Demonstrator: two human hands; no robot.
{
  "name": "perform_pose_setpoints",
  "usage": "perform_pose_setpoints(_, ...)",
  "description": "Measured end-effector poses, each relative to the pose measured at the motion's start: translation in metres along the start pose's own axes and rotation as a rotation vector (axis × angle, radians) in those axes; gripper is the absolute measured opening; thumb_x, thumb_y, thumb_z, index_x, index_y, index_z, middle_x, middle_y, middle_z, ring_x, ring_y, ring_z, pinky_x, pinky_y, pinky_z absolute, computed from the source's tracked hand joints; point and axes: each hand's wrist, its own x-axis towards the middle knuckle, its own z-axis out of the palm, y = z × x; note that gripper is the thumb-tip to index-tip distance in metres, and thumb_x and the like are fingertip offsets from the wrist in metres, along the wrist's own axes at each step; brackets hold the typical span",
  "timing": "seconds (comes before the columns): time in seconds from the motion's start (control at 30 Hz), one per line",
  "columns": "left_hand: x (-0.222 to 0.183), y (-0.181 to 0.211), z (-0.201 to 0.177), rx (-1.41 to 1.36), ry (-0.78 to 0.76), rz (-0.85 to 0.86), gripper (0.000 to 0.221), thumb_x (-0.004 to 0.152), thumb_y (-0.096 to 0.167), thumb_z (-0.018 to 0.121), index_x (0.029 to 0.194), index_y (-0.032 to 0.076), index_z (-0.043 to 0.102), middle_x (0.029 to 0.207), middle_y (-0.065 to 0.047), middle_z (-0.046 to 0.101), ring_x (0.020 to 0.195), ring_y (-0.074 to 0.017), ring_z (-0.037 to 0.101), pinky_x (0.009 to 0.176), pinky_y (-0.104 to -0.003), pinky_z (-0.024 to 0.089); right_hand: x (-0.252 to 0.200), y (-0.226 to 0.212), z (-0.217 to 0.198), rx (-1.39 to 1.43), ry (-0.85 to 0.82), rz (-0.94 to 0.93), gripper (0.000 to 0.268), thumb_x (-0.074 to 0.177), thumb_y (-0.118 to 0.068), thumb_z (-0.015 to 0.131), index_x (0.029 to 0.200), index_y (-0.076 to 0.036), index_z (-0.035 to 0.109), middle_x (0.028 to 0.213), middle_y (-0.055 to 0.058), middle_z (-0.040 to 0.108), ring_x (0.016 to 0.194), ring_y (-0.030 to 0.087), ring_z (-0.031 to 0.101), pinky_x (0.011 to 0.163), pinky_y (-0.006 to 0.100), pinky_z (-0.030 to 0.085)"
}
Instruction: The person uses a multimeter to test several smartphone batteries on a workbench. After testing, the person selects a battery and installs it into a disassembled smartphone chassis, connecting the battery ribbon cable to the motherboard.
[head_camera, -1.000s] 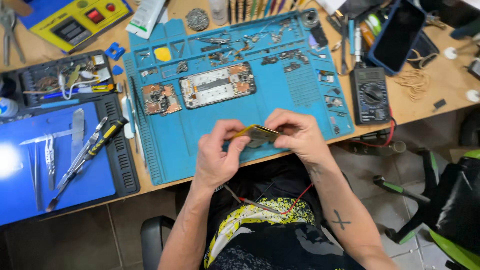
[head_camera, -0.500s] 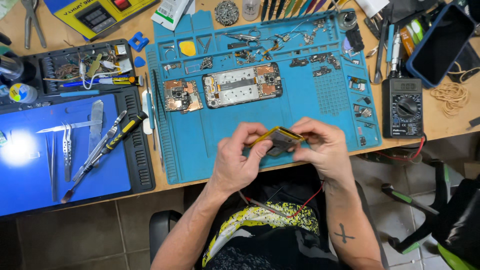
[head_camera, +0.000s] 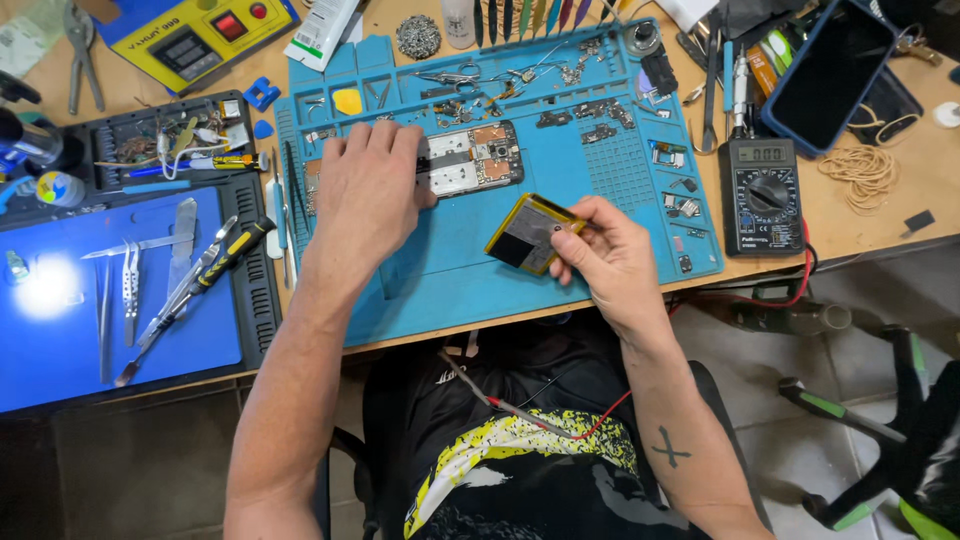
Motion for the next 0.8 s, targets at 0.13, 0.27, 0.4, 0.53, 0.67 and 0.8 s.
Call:
perform_pose_setpoints(0.13, 0.013, 0.010, -0.023, 0.040, -0.219, -0.045, 0.066, 0.088, 0.023, 0.097, 0.147, 0.005, 0.070, 0.118, -0.014, 0.070, 0.114, -0.0345, 0.069, 0.094, -0.052, 0.048, 0.002, -0.002, 0.001, 0.014, 0.012, -0.002, 0.015, 0.109, -0.004, 0.074, 0.113, 0.008, 0.068, 0.090, 0.009, 0.062, 0.064, 0.016, 0.075, 0.053, 0.023, 0.063)
perform_pose_setpoints(0.27, 0.020, 0.025, -0.041, -0.023, -0.428, -0.078, 0.072, 0.091, 0.045, 0.096, 0.145, 0.002, 0.071, 0.127, -0.019, 0.074, 0.126, -0.0394, 0.072, 0.101, -0.055, 0.050, 0.003, -0.001, 0.000, 0.037, 0.011, -0.005, 0.015, 0.108, -0.004, 0.075, 0.114, 0.008, 0.068, 0.089, 0.010, 0.062, 0.062, 0.017, 0.075, 0.052, 0.025, 0.063)
perform_pose_setpoints(0.4, 0.020, 0.022, -0.033, -0.155, -0.458, -0.172, 0.077, 0.082, 0.050, 0.102, 0.132, 0.001, 0.070, 0.121, -0.021, 0.072, 0.123, -0.0451, 0.072, 0.099, -0.064, 0.055, 0.008, 0.009, -0.004, 0.059, 0.014, 0.013, 0.018, 0.111, -0.009, 0.074, 0.119, 0.006, 0.067, 0.092, 0.011, 0.064, 0.060, 0.017, 0.074, 0.048, 0.024, 0.061)
perform_pose_setpoints(0.53, 0.016, 0.024, -0.032, -0.228, -0.451, -0.212, 0.091, 0.077, 0.058, 0.104, 0.131, -0.006, 0.067, 0.122, -0.026, 0.069, 0.116, -0.0487, 0.075, 0.092, -0.067, 0.061, 0.009, 0.009, -0.006, 0.023, 0.010, 0.015, 0.019, 0.113, -0.012, 0.071, 0.120, 0.005, 0.067, 0.092, 0.011, 0.064, 0.059, 0.016, 0.073, 0.046, 0.023, 0.059)
perform_pose_setpoints(0.67, 0.005, 0.031, -0.029, -0.298, -0.475, -0.250, 0.091, 0.080, 0.059, 0.102, 0.127, -0.010, 0.067, 0.121, -0.029, 0.067, 0.108, -0.0514, 0.077, 0.090, -0.068, 0.063, 0.011, 0.014, -0.013, -0.028, -0.010, 0.033, 0.021, 0.114, -0.011, 0.070, 0.120, 0.008, 0.068, 0.088, 0.017, 0.068, 0.056, 0.017, 0.071, 0.043, 0.022, 0.057)
perform_pose_setpoints(0.8, -0.011, 0.039, -0.030, -0.383, -0.451, -0.267, 0.053, 0.095, 0.050, 0.090, 0.102, 0.000, 0.075, 0.102, -0.018, 0.068, 0.095, -0.0501, 0.079, 0.081, -0.062, 0.063, 0.012, 0.013, -0.011, -0.048, -0.024, 0.064, 0.027, 0.115, -0.009, 0.066, 0.138, 0.006, 0.062, 0.083, 0.019, 0.070, 0.047, 0.018, 0.067, 0.036, 0.020, 0.050)
